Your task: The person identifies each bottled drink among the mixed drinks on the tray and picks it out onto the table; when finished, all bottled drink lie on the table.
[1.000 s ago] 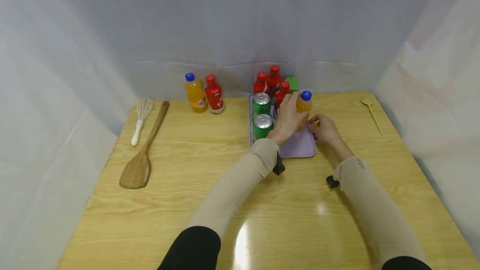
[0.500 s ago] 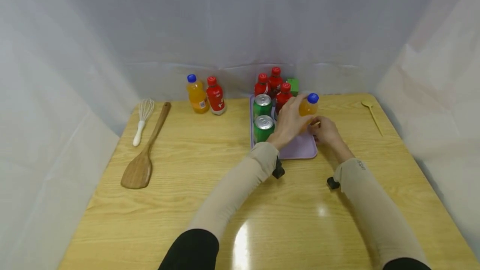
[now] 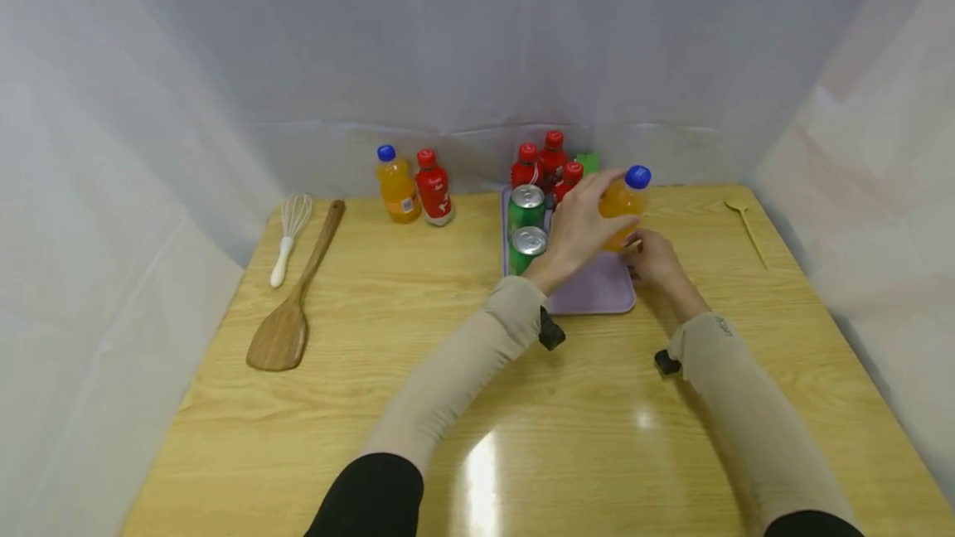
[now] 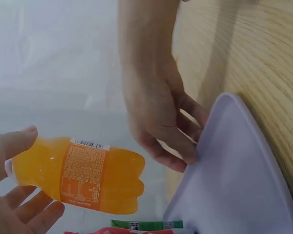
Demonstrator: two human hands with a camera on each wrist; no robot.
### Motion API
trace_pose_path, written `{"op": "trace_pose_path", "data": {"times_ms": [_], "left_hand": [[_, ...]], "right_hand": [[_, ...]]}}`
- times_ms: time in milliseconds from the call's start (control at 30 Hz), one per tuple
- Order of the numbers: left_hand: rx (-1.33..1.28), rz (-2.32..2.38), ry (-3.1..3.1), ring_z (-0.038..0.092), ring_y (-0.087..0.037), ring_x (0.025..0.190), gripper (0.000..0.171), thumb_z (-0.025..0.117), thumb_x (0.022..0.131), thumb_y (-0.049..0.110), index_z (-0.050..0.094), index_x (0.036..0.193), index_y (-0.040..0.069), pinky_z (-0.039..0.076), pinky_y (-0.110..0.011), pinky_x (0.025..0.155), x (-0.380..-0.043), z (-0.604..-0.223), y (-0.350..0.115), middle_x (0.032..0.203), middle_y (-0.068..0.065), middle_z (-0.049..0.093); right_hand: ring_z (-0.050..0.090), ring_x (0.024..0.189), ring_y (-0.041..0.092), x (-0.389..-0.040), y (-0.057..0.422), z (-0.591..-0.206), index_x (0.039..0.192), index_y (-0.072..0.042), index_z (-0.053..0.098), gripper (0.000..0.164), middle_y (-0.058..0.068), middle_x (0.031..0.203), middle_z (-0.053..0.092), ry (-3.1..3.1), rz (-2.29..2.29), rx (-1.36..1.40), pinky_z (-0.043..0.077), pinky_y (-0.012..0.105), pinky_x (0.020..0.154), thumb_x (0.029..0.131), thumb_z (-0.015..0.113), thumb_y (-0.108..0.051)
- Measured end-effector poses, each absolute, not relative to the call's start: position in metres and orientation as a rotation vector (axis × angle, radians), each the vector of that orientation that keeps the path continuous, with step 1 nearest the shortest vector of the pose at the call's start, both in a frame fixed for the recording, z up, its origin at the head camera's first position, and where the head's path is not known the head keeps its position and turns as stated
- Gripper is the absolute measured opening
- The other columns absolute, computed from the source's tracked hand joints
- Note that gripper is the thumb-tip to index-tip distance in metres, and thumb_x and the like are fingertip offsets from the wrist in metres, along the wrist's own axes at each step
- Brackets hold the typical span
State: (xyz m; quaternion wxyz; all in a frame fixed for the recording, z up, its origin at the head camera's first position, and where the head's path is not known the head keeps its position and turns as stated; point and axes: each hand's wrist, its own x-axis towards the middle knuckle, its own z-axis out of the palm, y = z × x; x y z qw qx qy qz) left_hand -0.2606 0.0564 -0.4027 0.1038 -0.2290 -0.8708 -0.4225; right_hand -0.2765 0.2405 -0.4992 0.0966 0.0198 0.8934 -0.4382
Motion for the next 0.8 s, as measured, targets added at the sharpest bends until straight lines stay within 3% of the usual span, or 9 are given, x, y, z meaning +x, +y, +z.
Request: {"op": "trace_pose_path", "data": {"times_ms": [133, 400, 633, 800], "left_hand": [[-0.689, -1.314, -2.528, 0.067, -0.017, 0.118, 0.066, 0.084, 0.092, 0.031, 0.056, 0.151, 0.020, 0.057, -0.022, 0.094, -0.256, -0.393, 0.052, 0.145, -0.001, 0.065], [-0.784, -1.575, -2.382, 0.065, -0.018, 0.115, 0.066, 0.083, 0.092, 0.023, 0.056, 0.151, 0.014, 0.054, -0.017, 0.094, -0.254, -0.374, 0.034, 0.144, -0.006, 0.065], [-0.844, -1.946, -2.267, 0.069, -0.027, 0.120, 0.065, 0.081, 0.093, 0.012, 0.054, 0.152, 0.011, 0.059, -0.029, 0.102, -0.254, -0.359, 0.010, 0.144, -0.013, 0.064], [-0.869, -2.038, -2.233, 0.067, -0.025, 0.122, 0.061, 0.080, 0.093, 0.009, 0.054, 0.149, 0.009, 0.057, -0.035, 0.107, -0.256, -0.351, -0.005, 0.143, -0.015, 0.065]], "right_hand": [[0.068, 0.063, 0.013, -0.275, 0.240, -0.499, 0.119, 0.007, 0.055, 0.025, 0.022, 0.092, 0.070, 2.637, -1.315, 0.058, 0.062, 0.031, 0.054, 0.096, 0.062, -0.002], [0.070, 0.073, 0.020, -0.274, 0.238, -0.496, 0.129, 0.008, 0.057, 0.031, 0.026, 0.106, 0.066, 2.658, -1.232, 0.068, 0.061, 0.029, 0.058, 0.102, 0.059, -0.008], [0.071, 0.076, 0.021, -0.273, 0.237, -0.494, 0.131, 0.009, 0.055, 0.032, 0.025, 0.105, 0.065, 2.638, -1.217, 0.073, 0.061, 0.029, 0.059, 0.104, 0.059, -0.008], [0.070, 0.076, 0.019, -0.272, 0.236, -0.493, 0.132, 0.009, 0.054, 0.033, 0.025, 0.106, 0.064, 2.633, -1.217, 0.079, 0.061, 0.028, 0.060, 0.104, 0.058, -0.008]]}}
